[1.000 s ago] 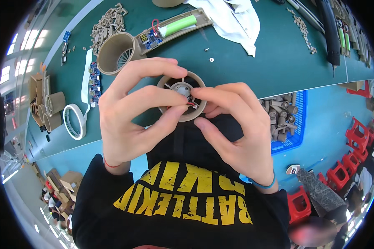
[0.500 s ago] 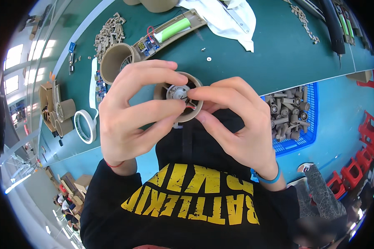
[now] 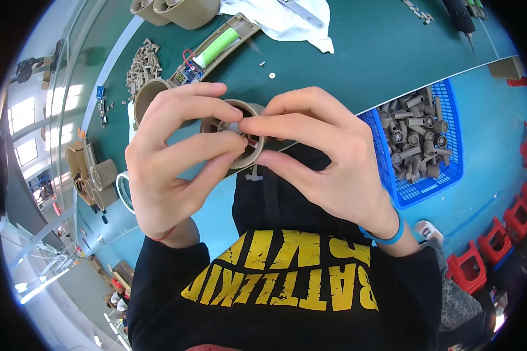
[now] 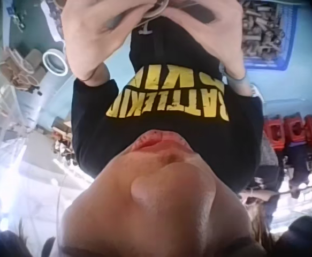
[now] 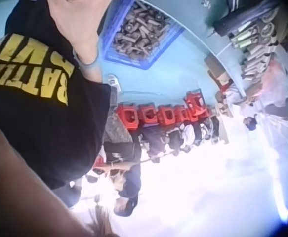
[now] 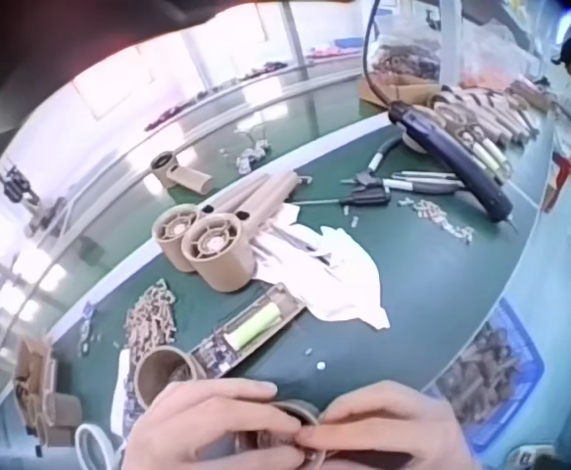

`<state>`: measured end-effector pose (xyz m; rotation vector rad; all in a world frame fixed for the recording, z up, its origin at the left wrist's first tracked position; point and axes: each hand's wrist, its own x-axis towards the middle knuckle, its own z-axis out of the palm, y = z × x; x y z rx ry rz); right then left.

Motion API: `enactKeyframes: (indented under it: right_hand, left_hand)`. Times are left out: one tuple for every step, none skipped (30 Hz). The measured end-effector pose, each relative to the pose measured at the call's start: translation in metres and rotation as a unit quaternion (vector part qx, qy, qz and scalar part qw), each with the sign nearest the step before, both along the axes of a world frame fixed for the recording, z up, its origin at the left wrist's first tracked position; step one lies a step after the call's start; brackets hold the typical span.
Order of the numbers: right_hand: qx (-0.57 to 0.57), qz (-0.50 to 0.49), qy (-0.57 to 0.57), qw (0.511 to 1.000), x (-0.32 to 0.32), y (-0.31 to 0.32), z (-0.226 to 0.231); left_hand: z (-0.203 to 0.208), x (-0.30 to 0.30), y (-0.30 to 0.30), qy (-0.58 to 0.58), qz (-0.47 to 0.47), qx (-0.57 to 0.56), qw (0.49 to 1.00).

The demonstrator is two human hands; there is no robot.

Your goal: Assembling the motor and housing for small portable handheld fans at a factory workbench.

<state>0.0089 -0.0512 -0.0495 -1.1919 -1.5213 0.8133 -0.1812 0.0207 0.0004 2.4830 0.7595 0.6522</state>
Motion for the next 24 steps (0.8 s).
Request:
enactKeyframes:
  right_hand:
    - [0.007,0.0,0.002,1.0,0.0,0.0,-0.001]
    - [0.014,0.0,0.005,1.0,0.0,0.0,-0.002]
    - [0.014,-0.005,0.009,1.0,0.0,0.0,-0.004]
    - [0.012,-0.003,0.02,1.0,-0.001,-0.001,-0.006]
    - [0.011,-0.001,0.033,0.999,-0.003,-0.001,-0.007]
    - [0.012,-0.006,0.036,0.999,-0.002,-0.002,-0.008]
    - [0.007,0.003,0.031,0.999,-0.001,-0.002,-0.008]
    - [0.002,0.016,0.024,1.0,0.0,-0.002,-0.008]
    - [0.003,0.014,0.026,1.0,-0.001,-0.002,-0.007]
    - [-0.003,0.011,0.028,1.0,-0.003,-0.002,-0.006]
    - [-0.009,0.011,0.028,0.999,-0.004,-0.003,-0.006]
    - [-0.007,0.012,0.029,0.999,-0.006,-0.004,-0.007]
    - [-0.016,-0.017,0.078,0.997,-0.01,-0.006,-0.009]
    - [-0.024,-0.044,0.127,0.991,-0.013,-0.008,-0.01]
    - [-0.023,-0.04,0.126,0.991,-0.011,-0.01,-0.01]
    - [-0.019,-0.022,0.085,0.996,-0.006,-0.012,-0.012]
    - [-0.015,-0.005,0.045,0.999,-0.005,-0.014,-0.012]
    - [-0.014,-0.001,0.045,0.999,-0.006,-0.015,-0.012]
    - [-0.024,-0.012,0.05,0.998,-0.008,-0.016,-0.011]
    - [-0.035,-0.023,0.056,0.998,-0.01,-0.017,-0.01]
    - [-0.035,-0.02,0.056,0.998,-0.012,-0.018,-0.008]
    - [-0.061,-0.045,0.032,0.997,-0.014,-0.018,-0.005]
    - [-0.088,-0.07,0.008,0.994,-0.015,-0.019,-0.003]
    - [-0.089,-0.066,0.006,0.994,-0.014,-0.02,-0.001]
  left_hand:
    - [0.002,0.0,0.0,0.009,-0.002,-0.003,1.0]
    - [0.004,0.001,-0.001,0.018,-0.005,-0.005,1.0]
    - [0.004,0.001,-0.001,0.022,-0.009,-0.004,1.0]
    - [0.003,0.001,-0.001,0.017,-0.008,-0.003,1.0]
    - [0.003,0.0,0.0,0.013,-0.006,-0.002,1.0]
    - [0.003,0.0,0.0,0.017,-0.011,-0.001,1.0]
    - [0.003,0.001,0.001,0.024,-0.009,0.001,1.0]
    - [0.003,0.001,0.001,0.03,-0.005,0.004,1.0]
    - [0.003,0.002,0.001,0.032,-0.007,0.005,0.999]
    - [0.003,0.003,0.0,0.03,-0.005,0.01,0.999]
    - [0.002,0.005,0.0,0.028,-0.001,0.015,1.0]
    - [0.002,0.006,-0.001,0.028,0.0,0.017,0.999]
    - [0.003,0.007,-0.002,0.03,0.005,0.009,1.0]
    - [0.003,0.007,-0.004,0.031,0.012,0.001,0.999]
    - [0.002,0.006,-0.005,0.03,0.015,0.002,0.999]
    - [-0.001,0.005,-0.006,0.02,0.018,-0.032,0.999]
    - [-0.003,0.004,-0.007,0.009,0.019,-0.066,0.998]
    - [-0.002,0.003,-0.007,0.009,0.023,-0.065,0.998]
    - [0.0,0.003,-0.008,0.007,0.022,-0.092,0.995]
    - [0.001,0.003,-0.008,0.006,0.019,-0.12,0.993]
    - [0.002,0.0,-0.008,0.016,0.003,-0.105,0.994]
    - [0.0,-0.001,-0.009,0.016,0.006,-0.105,0.994]
    - [-0.006,-0.002,-0.012,-0.001,0.018,-0.113,0.993]
    - [-0.009,-0.002,-0.014,-0.019,0.031,-0.121,0.992]
